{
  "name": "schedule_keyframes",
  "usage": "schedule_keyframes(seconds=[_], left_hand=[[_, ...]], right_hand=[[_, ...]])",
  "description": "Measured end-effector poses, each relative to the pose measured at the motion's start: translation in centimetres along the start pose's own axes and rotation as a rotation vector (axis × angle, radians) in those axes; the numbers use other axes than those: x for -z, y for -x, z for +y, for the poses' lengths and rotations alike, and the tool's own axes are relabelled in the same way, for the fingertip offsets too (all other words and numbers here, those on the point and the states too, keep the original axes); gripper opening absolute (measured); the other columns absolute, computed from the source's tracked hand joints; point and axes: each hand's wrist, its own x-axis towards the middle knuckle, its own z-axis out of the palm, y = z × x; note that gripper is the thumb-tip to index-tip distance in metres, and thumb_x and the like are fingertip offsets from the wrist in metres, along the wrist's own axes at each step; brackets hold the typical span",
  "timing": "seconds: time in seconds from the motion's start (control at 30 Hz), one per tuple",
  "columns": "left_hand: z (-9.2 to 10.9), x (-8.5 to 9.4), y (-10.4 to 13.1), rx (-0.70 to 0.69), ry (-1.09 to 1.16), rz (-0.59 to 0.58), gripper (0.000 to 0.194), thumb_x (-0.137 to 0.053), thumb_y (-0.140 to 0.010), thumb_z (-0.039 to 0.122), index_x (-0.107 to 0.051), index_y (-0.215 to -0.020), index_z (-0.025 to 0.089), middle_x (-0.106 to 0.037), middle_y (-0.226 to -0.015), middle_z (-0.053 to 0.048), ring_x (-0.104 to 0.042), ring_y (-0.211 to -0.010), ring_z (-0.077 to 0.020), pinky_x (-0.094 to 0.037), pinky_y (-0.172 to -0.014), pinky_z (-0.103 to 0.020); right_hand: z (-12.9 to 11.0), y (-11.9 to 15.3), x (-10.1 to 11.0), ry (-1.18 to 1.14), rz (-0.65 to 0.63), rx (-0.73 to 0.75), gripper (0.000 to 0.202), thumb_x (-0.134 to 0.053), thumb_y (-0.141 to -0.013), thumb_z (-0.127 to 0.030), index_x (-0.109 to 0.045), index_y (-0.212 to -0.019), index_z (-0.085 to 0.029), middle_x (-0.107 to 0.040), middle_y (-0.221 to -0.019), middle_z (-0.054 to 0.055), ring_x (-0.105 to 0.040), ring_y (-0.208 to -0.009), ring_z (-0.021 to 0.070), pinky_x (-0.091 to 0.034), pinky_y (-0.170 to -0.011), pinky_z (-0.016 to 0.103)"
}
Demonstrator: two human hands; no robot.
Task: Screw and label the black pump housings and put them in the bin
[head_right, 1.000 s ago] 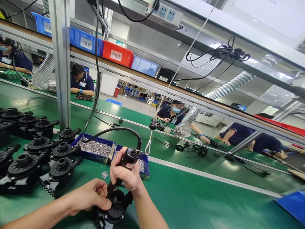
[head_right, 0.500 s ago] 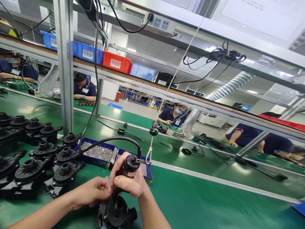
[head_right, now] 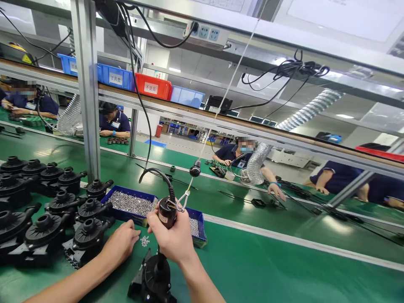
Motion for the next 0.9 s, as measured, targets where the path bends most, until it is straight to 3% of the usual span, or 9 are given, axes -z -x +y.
schedule_keyframes(seconds=[0.1, 0.2, 0.27, 0.37, 0.43, 0.5, 0.57, 0.67, 0.9], left_hand=[[0.7, 0.2, -0.4, 0.036, -0.004, -0.014, 0.035, -0.044, -0.104, 0.013, -0.077, -0.092, 0.015, -0.066, -0.111, -0.014, -0.065, -0.106, -0.0292, -0.048, -0.093, -0.038], [1.3, 0.0, -0.4, 0.084, 0.034, -0.009, 0.045, -0.035, -0.094, -0.005, -0.073, -0.114, 0.008, -0.064, -0.126, -0.022, -0.061, -0.119, -0.0329, -0.044, -0.102, -0.042], [1.5, 0.0, 0.0, 0.091, 0.116, -0.029, 0.046, -0.036, -0.089, -0.009, -0.069, -0.117, 0.006, -0.065, -0.126, -0.023, -0.060, -0.119, -0.0329, -0.042, -0.103, -0.043], [1.1, 0.3, 1.0, 0.065, 0.343, -0.173, 0.022, -0.049, -0.089, 0.002, -0.067, -0.091, 0.016, -0.069, -0.092, -0.008, -0.064, -0.090, -0.0241, -0.046, -0.081, -0.032], [0.8, 0.5, 1.6, 0.063, 0.515, -0.333, 0.013, -0.058, -0.087, 0.015, -0.059, -0.075, 0.020, -0.060, -0.068, 0.000, -0.053, -0.060, -0.0173, -0.038, -0.057, -0.028], [0.8, 0.8, 1.9, 0.079, 0.668, -0.481, 0.021, -0.064, -0.081, 0.029, -0.052, -0.066, 0.022, -0.051, -0.056, 0.004, -0.035, -0.043, -0.0126, -0.025, -0.044, -0.027], [1.1, 0.8, 2.1, 0.103, 0.800, -0.560, 0.029, -0.067, -0.074, 0.040, -0.047, -0.061, 0.023, -0.045, -0.050, 0.006, -0.024, -0.037, -0.0097, -0.017, -0.038, -0.027], [1.9, 0.7, 2.2, 0.155, 0.959, -0.587, 0.030, -0.065, -0.063, 0.044, -0.044, -0.058, 0.024, -0.039, -0.045, 0.007, -0.017, -0.034, -0.0069, -0.013, -0.034, -0.026], [2.6, 1.2, 2.5, 0.279, 1.123, -0.624, 0.027, -0.066, -0.052, 0.043, -0.048, -0.060, 0.025, -0.037, -0.042, 0.008, -0.021, -0.031, -0.0060, -0.009, -0.034, -0.022]], right_hand=[[0.1, -0.1, 0.1, -0.006, 0.011, -0.006, 0.037, -0.083, -0.092, -0.049, -0.061, -0.094, -0.020, -0.068, -0.075, 0.002, -0.067, -0.060, 0.0186, -0.055, -0.060, 0.029], [0.5, -0.1, 0.0, 0.010, 0.024, 0.001, 0.039, -0.082, -0.092, -0.052, -0.061, -0.093, -0.019, -0.068, -0.073, 0.002, -0.067, -0.058, 0.0190, -0.055, -0.058, 0.029], [0.6, 0.0, -0.1, 0.024, 0.050, -0.007, 0.040, -0.082, -0.092, -0.052, -0.062, -0.092, -0.018, -0.067, -0.073, 0.002, -0.067, -0.058, 0.0188, -0.055, -0.059, 0.028], [0.4, 0.2, -0.3, 0.038, 0.102, -0.018, 0.039, -0.082, -0.091, -0.052, -0.062, -0.092, -0.018, -0.067, -0.072, 0.002, -0.067, -0.059, 0.0183, -0.056, -0.061, 0.028], [0.3, 0.2, -0.4, 0.048, 0.137, -0.020, 0.040, -0.083, -0.090, -0.053, -0.062, -0.092, -0.018, -0.067, -0.072, 0.002, -0.067, -0.059, 0.0183, -0.056, -0.061, 0.028], [0.3, 0.2, -0.6, 0.070, 0.167, -0.019, 0.041, -0.083, -0.089, -0.053, -0.062, -0.093, -0.019, -0.067, -0.072, 0.002, -0.066, -0.059, 0.0191, -0.056, -0.060, 0.029], [0.3, 0.2, -0.6, 0.101, 0.176, -0.016, 0.041, -0.082, -0.089, -0.054, -0.062, -0.093, -0.019, -0.067, -0.072, 0.002, -0.066, -0.060, 0.0197, -0.056, -0.060, 0.030], [0.2, 0.2, -0.7, 0.119, 0.173, -0.017, 0.040, -0.082, -0.090, -0.053, -0.062, -0.092, -0.018, -0.067, -0.073, 0.002, -0.067, -0.059, 0.0197, -0.056, -0.061, 0.030], [0.1, 0.4, -0.7, 0.103, 0.161, -0.029, 0.040, -0.082, -0.089, -0.054, -0.062, -0.089, -0.019, -0.066, -0.073, 0.002, -0.066, -0.059, 0.0200, -0.055, -0.061, 0.031]])
